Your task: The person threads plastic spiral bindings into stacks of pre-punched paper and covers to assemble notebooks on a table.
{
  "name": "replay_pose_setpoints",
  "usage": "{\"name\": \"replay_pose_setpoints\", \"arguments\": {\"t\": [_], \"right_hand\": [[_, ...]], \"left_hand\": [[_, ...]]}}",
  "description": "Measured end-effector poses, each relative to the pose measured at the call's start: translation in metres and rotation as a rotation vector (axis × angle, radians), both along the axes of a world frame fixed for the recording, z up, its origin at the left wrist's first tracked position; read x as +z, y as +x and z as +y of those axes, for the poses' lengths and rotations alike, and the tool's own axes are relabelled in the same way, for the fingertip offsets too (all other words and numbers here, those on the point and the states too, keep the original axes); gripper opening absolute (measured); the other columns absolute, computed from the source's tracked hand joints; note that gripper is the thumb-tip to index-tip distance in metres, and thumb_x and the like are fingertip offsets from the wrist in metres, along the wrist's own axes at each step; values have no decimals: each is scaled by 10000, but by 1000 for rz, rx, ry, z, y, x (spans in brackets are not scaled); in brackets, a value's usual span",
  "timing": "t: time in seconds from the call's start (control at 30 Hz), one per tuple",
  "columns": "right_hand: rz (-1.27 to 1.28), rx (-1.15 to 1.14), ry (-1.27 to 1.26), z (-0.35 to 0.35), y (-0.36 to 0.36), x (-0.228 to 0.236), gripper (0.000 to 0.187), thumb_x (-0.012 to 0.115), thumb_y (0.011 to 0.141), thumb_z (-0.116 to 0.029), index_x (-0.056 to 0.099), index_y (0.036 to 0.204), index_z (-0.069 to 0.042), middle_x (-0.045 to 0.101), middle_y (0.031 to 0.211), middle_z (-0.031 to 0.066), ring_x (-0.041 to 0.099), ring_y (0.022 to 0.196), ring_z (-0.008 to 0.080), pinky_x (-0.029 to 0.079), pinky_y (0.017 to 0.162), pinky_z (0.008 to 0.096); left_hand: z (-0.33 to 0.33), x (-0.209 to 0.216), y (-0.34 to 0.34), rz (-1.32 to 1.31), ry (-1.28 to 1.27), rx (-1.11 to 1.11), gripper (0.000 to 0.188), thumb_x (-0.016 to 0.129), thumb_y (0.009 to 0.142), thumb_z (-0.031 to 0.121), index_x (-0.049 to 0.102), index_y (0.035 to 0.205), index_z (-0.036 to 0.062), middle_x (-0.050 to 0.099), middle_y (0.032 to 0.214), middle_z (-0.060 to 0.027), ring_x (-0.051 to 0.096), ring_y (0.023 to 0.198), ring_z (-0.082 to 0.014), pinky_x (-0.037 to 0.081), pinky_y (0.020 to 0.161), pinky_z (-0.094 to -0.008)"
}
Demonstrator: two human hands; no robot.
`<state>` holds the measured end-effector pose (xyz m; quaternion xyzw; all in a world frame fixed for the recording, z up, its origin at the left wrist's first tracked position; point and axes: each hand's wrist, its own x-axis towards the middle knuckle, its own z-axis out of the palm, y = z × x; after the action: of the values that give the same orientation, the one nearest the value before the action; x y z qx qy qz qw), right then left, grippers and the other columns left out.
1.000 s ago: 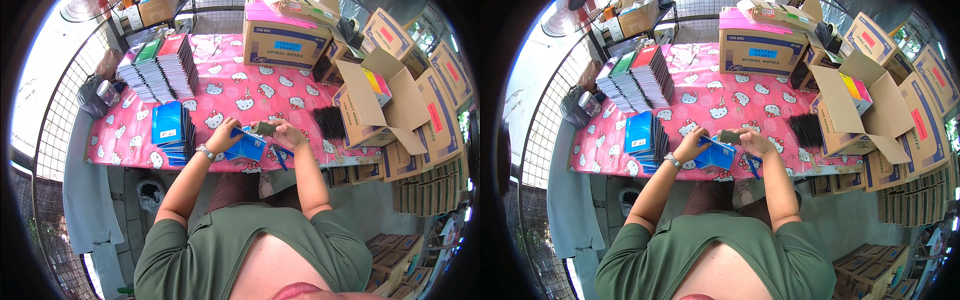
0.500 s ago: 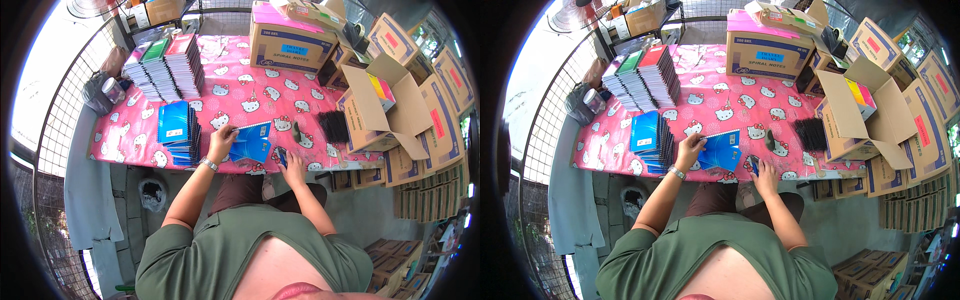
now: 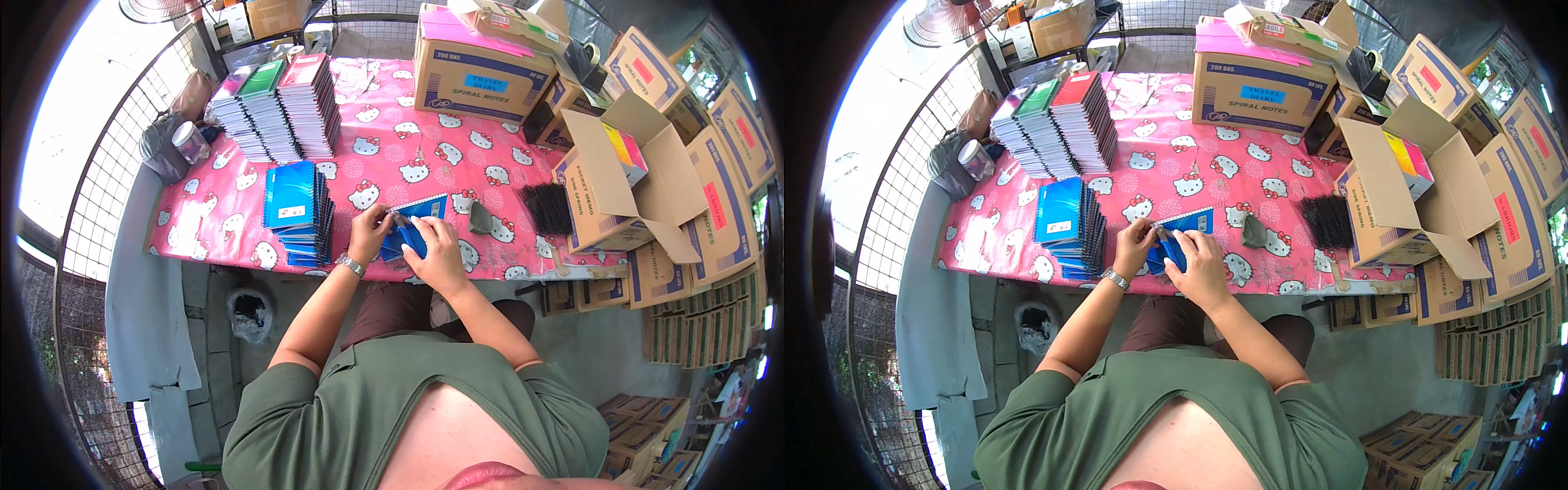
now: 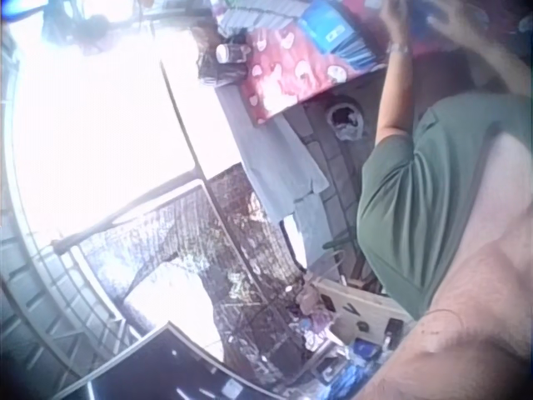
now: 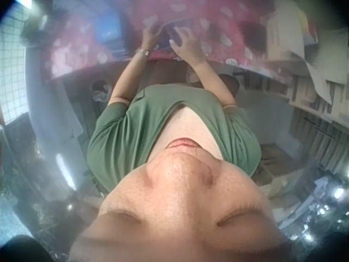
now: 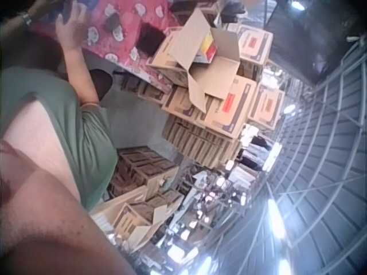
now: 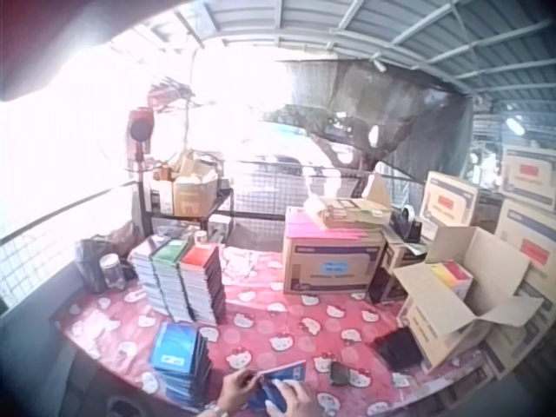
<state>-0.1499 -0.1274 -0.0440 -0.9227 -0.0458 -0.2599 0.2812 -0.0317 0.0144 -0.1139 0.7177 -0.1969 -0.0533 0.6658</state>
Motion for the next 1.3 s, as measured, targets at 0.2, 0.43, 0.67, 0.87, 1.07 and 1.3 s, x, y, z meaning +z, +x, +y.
{"name": "replay_pose_setpoints", "arguments": {"t": [0.2, 0.43, 0.67, 0.87, 1.07, 1.3], "right_hand": [[22, 53, 143, -3, 2, -16, 419, 702, 829, -205, 634, 1191, -6, 625, 1050, 137, 605, 957, 288, 493, 843, 392], [631, 351, 1508, -13, -4, -22, 343, 606, 948, -201, 620, 1238, -19, 639, 1033, 44, 598, 890, 76, 488, 749, 236], [202, -91, 387, -81, -42, -46, 455, 725, 820, -193, 602, 1215, -4, 629, 1106, 167, 608, 1036, 334, 471, 936, 412], [152, -211, -40, -136, -36, -111, 319, 737, 791, -214, 651, 1053, -56, 622, 1044, 160, 596, 1007, 348, 460, 905, 446], [143, -790, -229, -258, 2, -119, 215, 709, 828, -236, 645, 960, -79, 615, 975, 113, 598, 986, 321, 485, 849, 460], [444, -781, -559, -296, 9, -127, 264, 725, 809, -244, 646, 1000, -80, 626, 1007, 107, 610, 1032, 289, 505, 849, 441]], "left_hand": [[-3, -1, -6, -42, -43, 95, 125, 607, 902, -56, 672, 1008, -42, 694, 845, -50, 659, 736, -83, 557, 635, -237], [3, 11, -10, -305, 58, 119, 131, 650, 869, -59, 693, 991, -37, 694, 840, -58, 658, 697, -91, 540, 612, -232], [66, 115, -20, -197, -208, 629, 240, 674, 910, 50, 649, 1148, 30, 676, 819, -46, 609, 599, -70, 520, 457, -242], [154, 92, 4, -292, 425, 961, 266, 696, 874, 191, 687, 1098, 49, 712, 941, -73, 628, 769, -192, 518, 671, -364], [137, 100, -3, -649, 795, 1018, 245, 704, 832, 197, 693, 1050, 85, 650, 1100, -98, 586, 998, -318, 459, 898, -426], [0, 64, -45, -1010, 689, -235, 252, 715, 803, 211, 663, 1021, 95, 631, 1129, -67, 572, 1076, -276, 483, 907, -413]]}}
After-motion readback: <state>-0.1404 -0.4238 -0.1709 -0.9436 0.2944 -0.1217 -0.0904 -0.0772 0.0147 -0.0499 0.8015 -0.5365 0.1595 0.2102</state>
